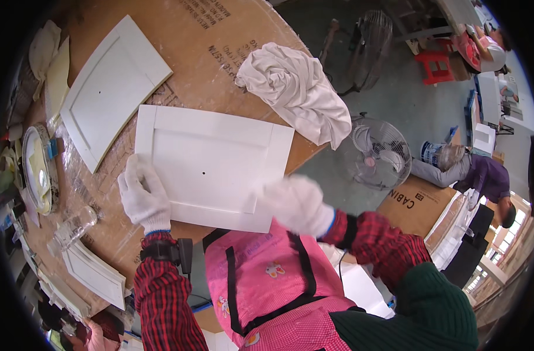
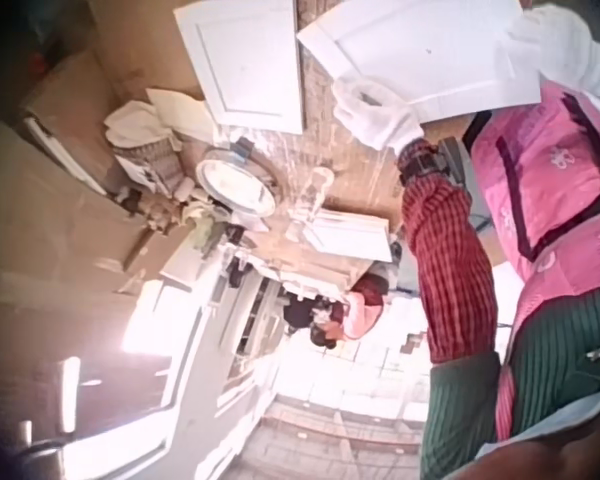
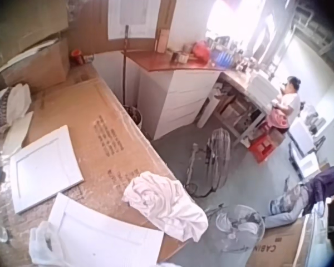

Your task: Cleaning and scraping excess material from wooden cabinet door panels in a furniture manufacturing facility.

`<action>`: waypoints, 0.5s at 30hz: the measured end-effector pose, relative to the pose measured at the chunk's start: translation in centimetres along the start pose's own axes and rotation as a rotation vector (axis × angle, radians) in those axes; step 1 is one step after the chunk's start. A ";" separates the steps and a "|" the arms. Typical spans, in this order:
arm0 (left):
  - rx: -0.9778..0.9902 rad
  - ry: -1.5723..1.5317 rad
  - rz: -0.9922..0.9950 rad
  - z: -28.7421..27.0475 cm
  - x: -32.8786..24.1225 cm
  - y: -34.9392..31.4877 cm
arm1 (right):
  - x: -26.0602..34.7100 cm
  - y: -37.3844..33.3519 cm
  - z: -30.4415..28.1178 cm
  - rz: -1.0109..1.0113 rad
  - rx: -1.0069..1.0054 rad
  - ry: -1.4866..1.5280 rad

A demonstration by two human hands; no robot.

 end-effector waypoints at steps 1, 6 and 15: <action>-0.003 0.015 0.003 -0.1 -0.1 -0.1 | -1.6 1.1 -0.5 0.093 -0.017 -0.059; -0.011 0.017 0.012 0.2 -0.3 0.0 | -2.5 2.0 -0.9 0.122 -0.114 -0.041; -0.004 0.035 0.022 -0.3 0.1 -0.2 | -4.2 2.9 -2.1 0.074 -0.224 -0.144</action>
Point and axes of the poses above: each hand's wrist, its own y-axis towards the middle knuckle, its own z-axis out of the palm, x = y × z, the point moved 1 cm from there along y, towards the middle knuckle, and after that the axes turned 7 degrees about x, right-handed, at the moved point
